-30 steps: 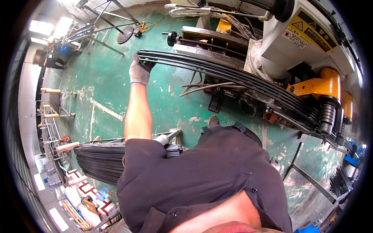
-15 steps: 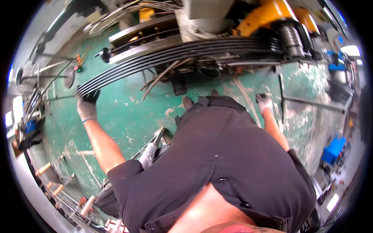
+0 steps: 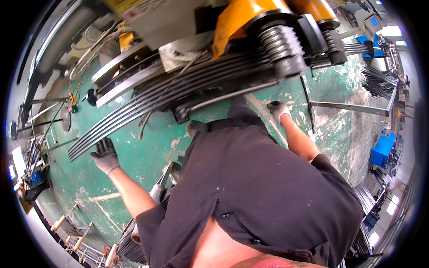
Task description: The person inserts bundles of thin metal strips into a motorized roller machine, guides them through the forming rollers, and then lifts the formed strips from the machine output to place them onto a stack.
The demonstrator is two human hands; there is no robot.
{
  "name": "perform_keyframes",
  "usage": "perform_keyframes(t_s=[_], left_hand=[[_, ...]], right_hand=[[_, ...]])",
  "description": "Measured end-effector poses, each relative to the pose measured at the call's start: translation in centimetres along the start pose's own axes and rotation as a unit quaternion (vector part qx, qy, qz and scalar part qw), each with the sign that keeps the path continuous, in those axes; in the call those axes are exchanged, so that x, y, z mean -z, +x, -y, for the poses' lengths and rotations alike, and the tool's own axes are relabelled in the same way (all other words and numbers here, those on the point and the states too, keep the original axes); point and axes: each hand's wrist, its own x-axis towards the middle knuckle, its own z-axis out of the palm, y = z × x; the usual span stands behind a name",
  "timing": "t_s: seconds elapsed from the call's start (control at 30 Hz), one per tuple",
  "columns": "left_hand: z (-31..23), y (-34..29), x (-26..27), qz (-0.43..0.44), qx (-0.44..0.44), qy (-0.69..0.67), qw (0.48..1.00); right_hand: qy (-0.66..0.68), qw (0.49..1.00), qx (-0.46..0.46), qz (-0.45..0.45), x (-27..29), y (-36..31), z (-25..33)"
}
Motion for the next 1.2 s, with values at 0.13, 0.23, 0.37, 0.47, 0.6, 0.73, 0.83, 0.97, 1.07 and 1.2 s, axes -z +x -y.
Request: perform_keyframes(t_s=[0.13,0.23,0.37,0.47,0.6,0.73,0.83,0.97,1.07,1.2], left_hand=[[15.5,-4.9,-1.0,-0.033,0.126,-0.025,0.991],[26.2,-9.1,-1.1,0.236,0.087,0.259,0.932],[32.4,-15.3,-7.2,0.419,-0.304,0.761,0.39],[34.0,-16.6,-6.0,0.391,-0.217,0.707,0.548],[29.6,-19.3,-12.2,0.366,-0.368,0.81,0.272],[27.6,-20.1,-14.6,0.352,-0.413,0.773,0.329],[27.2,-20.4,-13.9,0.387,-0.072,0.477,0.786],[26.8,-18.9,-9.6,0.328,0.227,0.147,0.905],[24.3,-21.0,-11.6,0.474,0.0,0.395,0.787],[21.5,-19.4,-12.6,0.517,-0.113,0.495,0.689]], right_hand=[[-0.011,1.0,0.023,0.014,2.8,9.7,-7.4],[-0.086,0.996,0.0,0.033,6.9,13.5,-6.9],[-0.104,0.992,-0.042,0.065,11.7,13.4,-5.5],[-0.121,0.985,0.125,0.008,12.1,17.3,-6.7],[-0.013,0.998,0.062,0.005,11.6,15.2,-6.6],[0.003,1.0,0.011,0.017,9.1,10.5,-9.5],[-0.044,0.999,-0.02,0.005,7.0,4.8,-10.9],[0.017,0.998,-0.066,0.0,3.3,-0.3,-15.0],[0.01,0.996,-0.087,0.016,1.7,-3.5,-17.1],[0.022,0.996,-0.076,0.041,2.0,-5.8,-16.4]])
